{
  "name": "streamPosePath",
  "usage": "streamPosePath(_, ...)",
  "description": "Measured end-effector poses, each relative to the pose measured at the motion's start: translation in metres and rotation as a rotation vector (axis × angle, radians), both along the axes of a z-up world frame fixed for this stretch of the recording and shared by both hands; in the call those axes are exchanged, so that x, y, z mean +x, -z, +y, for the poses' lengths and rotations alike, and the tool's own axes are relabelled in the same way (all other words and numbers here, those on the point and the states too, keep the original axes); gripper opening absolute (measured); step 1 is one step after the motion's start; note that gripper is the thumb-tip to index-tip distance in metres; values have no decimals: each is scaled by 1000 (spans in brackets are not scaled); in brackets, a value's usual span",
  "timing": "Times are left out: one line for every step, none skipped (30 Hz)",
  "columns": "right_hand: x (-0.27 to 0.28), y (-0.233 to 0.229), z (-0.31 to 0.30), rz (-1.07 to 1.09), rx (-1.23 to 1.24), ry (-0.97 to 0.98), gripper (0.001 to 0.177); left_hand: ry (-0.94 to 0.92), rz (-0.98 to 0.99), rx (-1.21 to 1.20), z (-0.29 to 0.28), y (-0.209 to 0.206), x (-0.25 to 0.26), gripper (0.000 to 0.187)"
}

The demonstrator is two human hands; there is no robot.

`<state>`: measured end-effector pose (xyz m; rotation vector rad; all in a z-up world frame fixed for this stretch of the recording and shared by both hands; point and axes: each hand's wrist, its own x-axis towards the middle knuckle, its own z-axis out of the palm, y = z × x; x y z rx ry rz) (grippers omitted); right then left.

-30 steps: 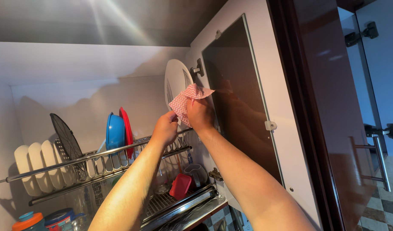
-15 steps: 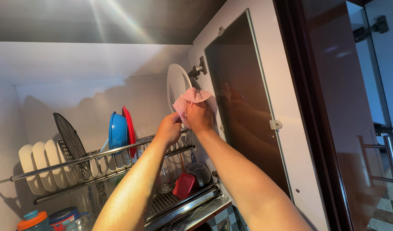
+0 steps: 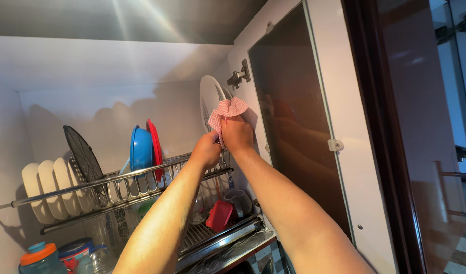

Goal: The person wipes several plates and a wooden spoon with a cloth and places the plates into a dish rack inside a kitchen cabinet.

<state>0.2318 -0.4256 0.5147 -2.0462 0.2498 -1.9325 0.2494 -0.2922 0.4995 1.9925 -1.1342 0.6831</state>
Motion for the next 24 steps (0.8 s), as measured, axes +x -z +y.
streamPosePath(1, -1, 1, 40, 32, -18, 39, -11, -4, 11, 4, 1, -15, 34)
streamPosePath(2, -1, 2, 80, 63, -35, 37, -22, -8, 23, 8, 1, -29, 34)
streamPosePath(-6, -1, 3, 84, 67, -35, 37, -22, -4, 26, 8, 3, -25, 34)
streamPosePath(-15, 0, 3, 161, 24, -30, 38, -13, 3, 12, 7, 5, -22, 36)
streamPosePath(-24, -3, 4, 236, -26, -25, 40, -4, 7, -9, 7, 5, -19, 37)
streamPosePath(-22, -6, 5, 236, -28, -25, 40, -4, 7, -11, 8, 3, -20, 37)
streamPosePath(-21, -7, 5, 261, -25, -23, 40, 19, 10, -19, 9, 3, -21, 41)
streamPosePath(-20, -9, 6, 286, -23, -21, 40, 42, 13, -28, 10, 2, -22, 44)
streamPosePath(-16, -10, 4, 287, -22, -19, 40, 44, 13, -27, 12, 3, -25, 44)
streamPosePath(-13, -11, 3, 311, -22, -25, 38, 40, 19, -25, 14, 4, -28, 45)
streamPosePath(-9, -13, 3, 336, -23, -31, 36, 34, 25, -25, 16, 5, -31, 45)
streamPosePath(-8, -12, 2, 337, -24, -31, 36, 34, 27, -26, 15, 5, -25, 45)
streamPosePath(-8, -12, 2, 343, -36, -34, 33, 19, 8, -19, 13, 5, -19, 42)
streamPosePath(-8, -12, 1, 349, -48, -37, 30, 5, -12, -12, 11, 5, -14, 38)
streamPosePath(-18, -13, 5, 350, -45, -37, 30, 6, -11, -9, 11, 4, -18, 38)
streamPosePath(-28, -14, 9, 389, -47, -54, 31, 4, -17, -10, 11, 2, -22, 41)
streamPosePath(-38, -16, 14, 429, -52, -73, 32, 0, -22, -13, 12, 1, -25, 43)
streamPosePath(-42, -16, 15, 430, -51, -73, 32, 0, -21, -13, 13, 1, -22, 43)
streamPosePath(-47, -16, 16, 449, -43, -79, 33, -15, 1, -3, 13, 1, -19, 49)
streamPosePath(-51, -17, 18, 467, -36, -85, 33, -29, 23, 7, 13, 1, -16, 56)
streamPosePath(-54, -17, 20, 465, -37, -85, 33, -30, 22, 6, 14, 1, -19, 56)
streamPosePath(-57, -16, 22, 476, -21, -104, 33, -39, 23, 16, 14, 1, -21, 57)
streamPosePath(-59, -16, 25, 487, -6, -124, 33, -49, 26, 26, 15, 1, -24, 57)
streamPosePath(-75, -19, 34, 487, -8, -125, 33, -51, 25, 25, 16, -1, -26, 57)
